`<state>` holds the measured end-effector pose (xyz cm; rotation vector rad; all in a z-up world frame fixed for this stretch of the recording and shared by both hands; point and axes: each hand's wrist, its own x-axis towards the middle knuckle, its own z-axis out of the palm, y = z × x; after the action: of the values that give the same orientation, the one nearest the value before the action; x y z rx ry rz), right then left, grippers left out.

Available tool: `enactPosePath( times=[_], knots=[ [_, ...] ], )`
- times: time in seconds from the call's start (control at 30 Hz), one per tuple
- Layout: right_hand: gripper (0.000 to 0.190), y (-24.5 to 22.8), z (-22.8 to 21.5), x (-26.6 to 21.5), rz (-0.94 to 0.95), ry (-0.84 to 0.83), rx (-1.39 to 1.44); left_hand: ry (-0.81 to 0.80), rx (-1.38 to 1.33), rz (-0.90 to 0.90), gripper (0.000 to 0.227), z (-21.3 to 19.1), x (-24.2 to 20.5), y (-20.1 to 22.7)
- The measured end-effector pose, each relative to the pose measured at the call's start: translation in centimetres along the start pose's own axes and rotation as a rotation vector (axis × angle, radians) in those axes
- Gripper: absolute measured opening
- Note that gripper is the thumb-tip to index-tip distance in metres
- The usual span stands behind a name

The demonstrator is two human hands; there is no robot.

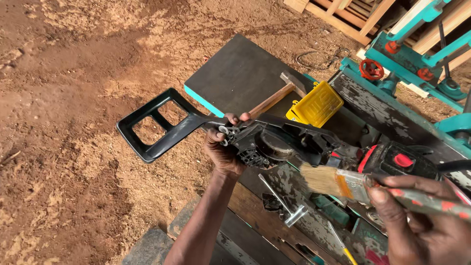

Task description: The person cleans various components of a disassembled chainsaw using a brush and a cloth, then uses a socket wrench and a screwdriver to manipulate and adjust parts on a workbench.

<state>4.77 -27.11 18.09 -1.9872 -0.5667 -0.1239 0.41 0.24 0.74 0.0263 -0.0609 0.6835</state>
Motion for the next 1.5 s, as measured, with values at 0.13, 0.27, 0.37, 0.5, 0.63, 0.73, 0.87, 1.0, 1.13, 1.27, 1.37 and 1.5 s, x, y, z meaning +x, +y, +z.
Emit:
enactPosePath(
  times=[0.13,0.27,0.37,0.5,0.63,0.73,0.87,1.0,1.13,1.27,1.37,1.5],
  knots=[
    [0.021,-1.0,0.7,-1.1,-0.137,-0.001,0.075,0.004,0.056,-0.009,0.038,-0.1,0.2,0.1],
    [0.020,-2.2,3.5,-0.2,-0.188,-0.074,0.106,-0.014,0.227,-0.094,0.043,0.1,0.3,0.7],
    [0.015,-1.5,8.0,3.0,-0.326,-0.250,0.004,-0.040,0.304,-0.127,0.046,0.2,0.2,0.4],
    [0.013,-2.6,7.0,6.5,-0.183,-0.612,-0.626,0.042,0.342,-0.131,0.047,0.1,0.1,1.2],
    [0.010,-4.1,5.8,5.6,-0.638,-0.381,-0.439,-0.058,0.354,0.024,0.043,-0.8,0.1,0.7],
    [0.012,-3.8,7.8,5.8,-0.634,-0.459,-0.361,-0.021,0.414,-0.066,0.045,-0.3,0.1,0.5],
    [0.020,-3.7,7.8,7.5,-0.525,-0.563,-0.647,-0.037,0.435,-0.149,0.040,-0.4,-0.3,0.9],
    [0.018,-3.9,6.9,7.4,-0.612,-0.486,-0.540,-0.135,0.396,-0.120,0.038,-2.0,0.1,0.4],
    [0.019,-3.0,9.5,7.9,-0.558,-0.656,-0.606,-0.106,0.429,-0.276,0.043,-2.5,0.6,0.3],
    [0.016,-3.8,7.2,7.7,-0.588,-0.581,-0.632,-0.111,0.448,-0.292,0.045,-2.4,-0.1,0.3],
    [0.017,-3.3,8.9,6.9,-0.626,-0.596,-0.480,-0.070,0.484,-0.319,0.044,-1.7,-0.1,0.1],
    [0.023,-3.1,9.1,7.7,-0.423,-0.773,-0.873,-0.089,0.613,-0.220,0.037,-1.2,-0.7,0.3]
  ],
)
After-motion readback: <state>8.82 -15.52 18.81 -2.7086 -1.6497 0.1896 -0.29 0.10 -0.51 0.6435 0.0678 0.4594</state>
